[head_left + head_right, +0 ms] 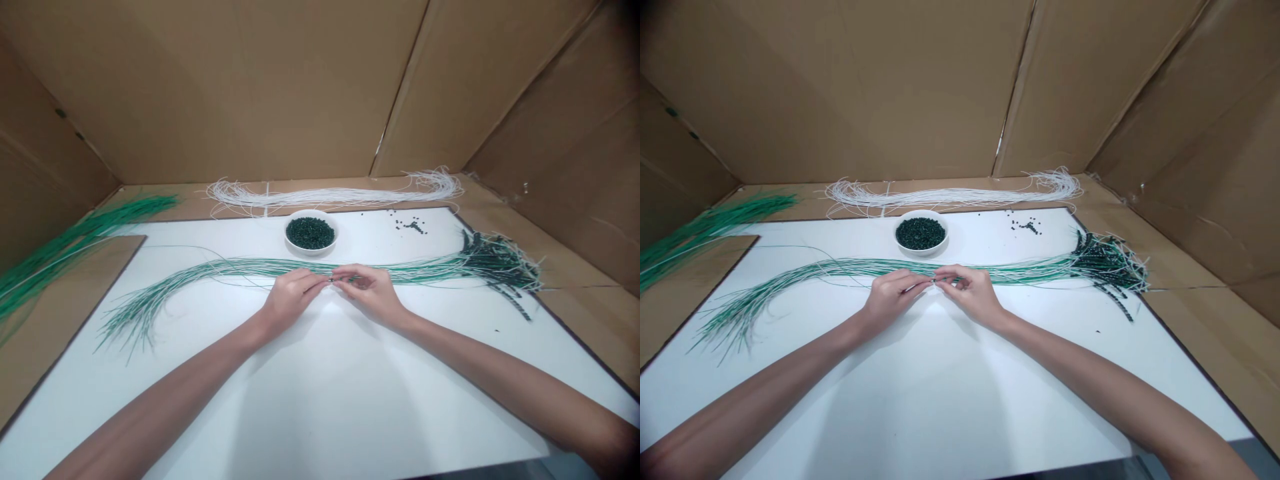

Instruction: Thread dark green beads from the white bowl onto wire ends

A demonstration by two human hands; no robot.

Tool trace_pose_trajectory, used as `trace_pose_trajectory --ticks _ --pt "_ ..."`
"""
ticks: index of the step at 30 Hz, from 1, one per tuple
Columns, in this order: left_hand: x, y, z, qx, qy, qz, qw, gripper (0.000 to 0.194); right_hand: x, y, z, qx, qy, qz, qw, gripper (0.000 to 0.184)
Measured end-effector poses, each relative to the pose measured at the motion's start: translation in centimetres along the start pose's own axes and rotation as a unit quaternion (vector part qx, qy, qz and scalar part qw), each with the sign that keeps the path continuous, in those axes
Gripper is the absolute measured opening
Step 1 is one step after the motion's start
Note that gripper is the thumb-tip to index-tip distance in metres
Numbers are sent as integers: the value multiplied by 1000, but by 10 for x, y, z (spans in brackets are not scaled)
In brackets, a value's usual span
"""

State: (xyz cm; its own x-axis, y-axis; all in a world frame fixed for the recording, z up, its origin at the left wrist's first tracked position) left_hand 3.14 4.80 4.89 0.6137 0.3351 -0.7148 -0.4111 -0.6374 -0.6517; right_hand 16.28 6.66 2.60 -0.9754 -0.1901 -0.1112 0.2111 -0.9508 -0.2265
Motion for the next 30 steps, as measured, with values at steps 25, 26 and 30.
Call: trace_pose_trajectory --ticks 25,26,30 --pt "4 -4 0 -56 36 73 995 14 9 -8 25 -74 149 107 980 14" --pt "5 -4 1 -59 34 76 995 14 9 -8 27 -86 164 110 977 14" --pt "7 -1 5 -70 31 71 995 15 7 -10 32 -114 209 105 966 14"
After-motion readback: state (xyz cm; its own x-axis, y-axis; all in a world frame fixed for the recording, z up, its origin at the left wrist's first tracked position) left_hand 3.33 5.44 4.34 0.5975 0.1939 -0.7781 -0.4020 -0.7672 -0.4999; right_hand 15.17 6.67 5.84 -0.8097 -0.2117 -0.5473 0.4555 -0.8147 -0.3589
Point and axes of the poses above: each hand's wrist, its own y-axis away from the middle knuckle, its own x-axis out of the palm, z = x × y, the point moved 8 cm from there along -y, towards the middle knuckle, and after that the axes turned 12 degrees about -y, right-handed, at the moved point
